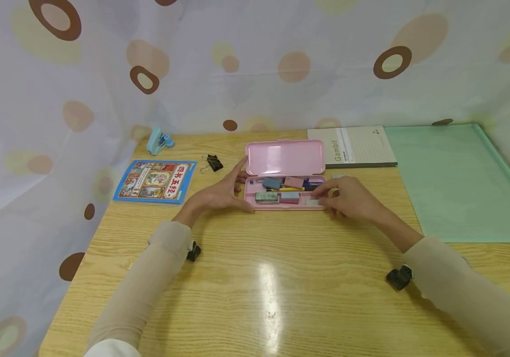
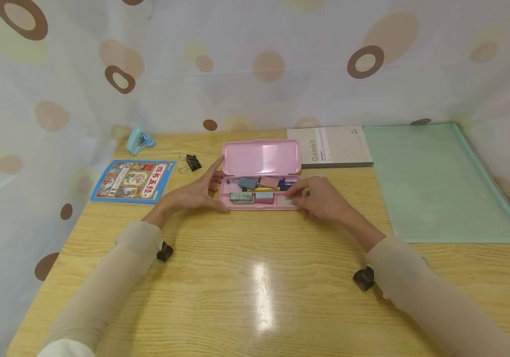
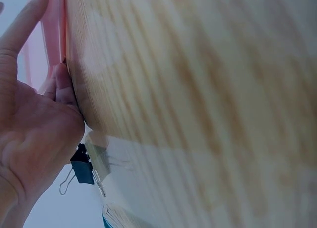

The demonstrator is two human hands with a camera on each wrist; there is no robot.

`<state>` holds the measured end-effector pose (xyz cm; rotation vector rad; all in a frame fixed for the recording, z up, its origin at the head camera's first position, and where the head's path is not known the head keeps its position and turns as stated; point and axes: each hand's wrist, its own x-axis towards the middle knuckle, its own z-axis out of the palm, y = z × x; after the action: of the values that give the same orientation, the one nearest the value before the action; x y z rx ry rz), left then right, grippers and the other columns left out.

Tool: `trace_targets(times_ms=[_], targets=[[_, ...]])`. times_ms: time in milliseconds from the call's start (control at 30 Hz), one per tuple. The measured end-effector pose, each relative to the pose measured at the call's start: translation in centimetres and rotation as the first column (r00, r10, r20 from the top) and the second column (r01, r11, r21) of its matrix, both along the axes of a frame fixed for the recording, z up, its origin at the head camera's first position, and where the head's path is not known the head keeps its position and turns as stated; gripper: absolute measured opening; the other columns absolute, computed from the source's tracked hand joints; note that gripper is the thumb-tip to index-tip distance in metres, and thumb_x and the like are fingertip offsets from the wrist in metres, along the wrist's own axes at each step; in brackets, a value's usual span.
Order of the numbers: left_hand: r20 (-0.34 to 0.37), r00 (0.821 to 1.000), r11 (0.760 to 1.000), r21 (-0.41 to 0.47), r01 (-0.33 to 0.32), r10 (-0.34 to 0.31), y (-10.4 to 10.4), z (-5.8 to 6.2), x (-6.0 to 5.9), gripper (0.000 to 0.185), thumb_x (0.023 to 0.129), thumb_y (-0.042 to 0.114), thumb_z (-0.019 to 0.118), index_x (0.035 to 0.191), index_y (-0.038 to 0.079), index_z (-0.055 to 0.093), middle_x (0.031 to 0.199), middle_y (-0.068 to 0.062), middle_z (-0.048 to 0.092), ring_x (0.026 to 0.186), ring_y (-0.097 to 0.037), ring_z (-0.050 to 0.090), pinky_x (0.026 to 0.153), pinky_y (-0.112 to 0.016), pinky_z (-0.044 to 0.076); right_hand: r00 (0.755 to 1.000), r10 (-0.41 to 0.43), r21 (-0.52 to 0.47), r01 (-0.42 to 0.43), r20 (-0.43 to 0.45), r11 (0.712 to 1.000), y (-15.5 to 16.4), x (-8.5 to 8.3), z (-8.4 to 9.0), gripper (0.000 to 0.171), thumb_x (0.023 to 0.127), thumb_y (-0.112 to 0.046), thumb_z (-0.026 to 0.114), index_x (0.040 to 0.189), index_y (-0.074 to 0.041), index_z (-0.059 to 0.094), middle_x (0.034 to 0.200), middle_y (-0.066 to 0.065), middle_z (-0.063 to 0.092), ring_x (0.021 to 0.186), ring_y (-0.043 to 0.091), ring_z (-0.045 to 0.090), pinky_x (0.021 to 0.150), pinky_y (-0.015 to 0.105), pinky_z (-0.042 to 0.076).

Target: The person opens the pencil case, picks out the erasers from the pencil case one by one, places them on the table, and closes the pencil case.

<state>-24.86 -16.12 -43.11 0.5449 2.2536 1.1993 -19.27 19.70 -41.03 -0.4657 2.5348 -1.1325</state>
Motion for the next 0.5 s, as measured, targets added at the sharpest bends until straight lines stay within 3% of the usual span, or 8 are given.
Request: trace_targets(times_ms=[233,500], targets=[[0.002,1.000,1.000,0.010,0.002,-0.002,0.1,0.0,0.1,0.131,0.084,0.026,0.090,0.165,0.041,-0.012,0.158,-0.011,0.030,0.137,-0.029,0.040,0.119,-0.047,0.033,1.000,-0.029,-0.003,0.029,-0.011,1.000,-0.4,0.0,-0.2,0.018,0.101,-0.005,0.065,0.113,-0.005,0.078,0.070,0.009,0.066,0.045,0.014,0.048,0.041,0.026,0.039],[0.003,1.000,1.000,0.001,-0.001,0.001,0.0,0.0,0.1,0.130,0.084,0.028,0.090,0.164,0.044,-0.011,0.158,-0.012,0.030,0.137,-0.030,0.040,0.120,-0.048,0.033,0.990,-0.116,-0.112,0.125,0.078,0.986,1.3,-0.4,1.0,0.018,0.103,-0.013,0.065,0.114,-0.007,0.078,0.073,0.016,0.068,0.052,0.016,0.053,0.047,0.032,0.045]])
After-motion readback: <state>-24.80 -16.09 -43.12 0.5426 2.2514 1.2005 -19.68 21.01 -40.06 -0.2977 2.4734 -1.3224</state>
